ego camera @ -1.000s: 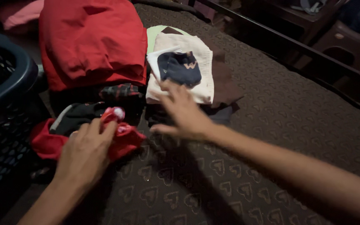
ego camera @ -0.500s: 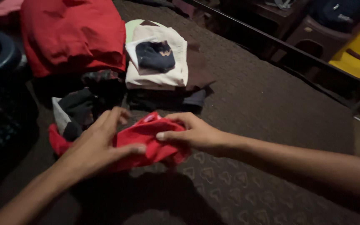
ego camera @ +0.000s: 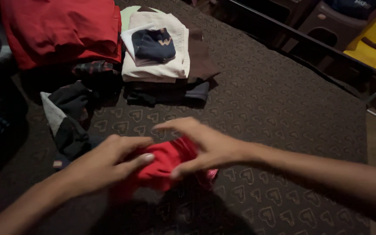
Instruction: The person folds various garments on a bed and places them into a laundry basket. They handle socks, underwear, shirts, and pants, folding each item neatly before stacking them in the basket.
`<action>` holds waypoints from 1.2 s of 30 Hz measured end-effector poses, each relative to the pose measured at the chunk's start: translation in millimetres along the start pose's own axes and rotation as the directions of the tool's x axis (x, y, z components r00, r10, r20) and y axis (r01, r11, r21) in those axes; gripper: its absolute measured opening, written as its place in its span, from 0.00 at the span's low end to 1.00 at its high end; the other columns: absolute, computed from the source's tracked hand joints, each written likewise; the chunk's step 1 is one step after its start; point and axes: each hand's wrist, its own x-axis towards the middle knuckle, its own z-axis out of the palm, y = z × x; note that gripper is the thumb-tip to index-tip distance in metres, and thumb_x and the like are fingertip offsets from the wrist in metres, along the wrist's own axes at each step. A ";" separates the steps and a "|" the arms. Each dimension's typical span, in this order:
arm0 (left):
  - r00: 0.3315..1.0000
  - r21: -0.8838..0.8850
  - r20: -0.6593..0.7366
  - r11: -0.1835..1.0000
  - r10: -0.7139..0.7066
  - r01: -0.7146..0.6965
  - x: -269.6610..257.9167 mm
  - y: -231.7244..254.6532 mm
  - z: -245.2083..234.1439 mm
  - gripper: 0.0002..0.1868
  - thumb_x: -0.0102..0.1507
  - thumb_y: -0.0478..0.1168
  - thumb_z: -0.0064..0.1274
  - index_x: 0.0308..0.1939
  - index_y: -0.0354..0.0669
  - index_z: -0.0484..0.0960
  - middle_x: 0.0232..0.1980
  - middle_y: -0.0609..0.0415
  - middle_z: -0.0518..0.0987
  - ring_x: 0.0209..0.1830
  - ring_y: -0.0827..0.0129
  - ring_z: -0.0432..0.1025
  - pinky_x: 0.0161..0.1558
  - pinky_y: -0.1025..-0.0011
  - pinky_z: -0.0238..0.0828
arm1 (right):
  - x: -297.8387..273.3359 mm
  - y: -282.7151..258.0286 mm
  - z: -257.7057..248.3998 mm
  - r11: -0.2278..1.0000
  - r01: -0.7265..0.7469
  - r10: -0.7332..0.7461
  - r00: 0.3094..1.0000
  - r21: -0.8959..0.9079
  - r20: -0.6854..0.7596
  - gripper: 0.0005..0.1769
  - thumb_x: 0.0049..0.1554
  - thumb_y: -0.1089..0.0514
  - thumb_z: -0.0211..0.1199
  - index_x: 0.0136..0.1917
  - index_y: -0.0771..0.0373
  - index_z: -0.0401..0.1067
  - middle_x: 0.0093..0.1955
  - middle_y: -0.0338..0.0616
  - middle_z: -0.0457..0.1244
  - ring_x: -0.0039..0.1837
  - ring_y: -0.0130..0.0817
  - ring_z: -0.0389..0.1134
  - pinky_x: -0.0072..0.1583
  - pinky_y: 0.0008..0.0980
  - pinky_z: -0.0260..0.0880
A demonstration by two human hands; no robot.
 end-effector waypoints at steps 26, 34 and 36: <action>0.970 -0.918 -0.065 -0.366 -0.235 -0.151 18.3 17.2 28.2 0.31 0.67 0.56 0.30 0.62 0.35 0.68 0.64 0.38 0.73 0.61 0.49 0.73 0.64 0.47 0.70 | -25.5 -83.7 10.7 0.934 0.074 -0.119 0.987 -0.349 -0.108 0.26 0.57 0.36 0.66 0.56 0.58 0.75 0.47 0.40 0.66 0.47 0.33 0.70 0.45 0.38 0.74; 0.758 -0.918 -0.243 -0.397 0.605 0.023 5.1 18.1 11.7 0.40 0.76 0.60 0.25 0.76 0.25 0.59 0.70 0.29 0.67 0.68 0.48 0.68 0.70 0.53 0.63 | 4.3 -50.8 0.7 0.650 -0.333 0.486 0.873 0.683 -0.036 0.32 0.56 0.39 0.66 0.68 0.52 0.65 0.63 0.36 0.67 0.67 0.32 0.69 0.68 0.42 0.70; 0.758 -0.959 -0.178 -0.283 0.627 0.008 4.4 15.6 8.1 0.39 0.74 0.61 0.24 0.74 0.29 0.60 0.70 0.28 0.68 0.69 0.50 0.68 0.69 0.54 0.64 | 9.6 -45.1 7.3 0.579 -0.298 0.412 0.910 0.759 0.043 0.26 0.55 0.42 0.65 0.61 0.58 0.73 0.57 0.40 0.70 0.63 0.30 0.70 0.68 0.37 0.68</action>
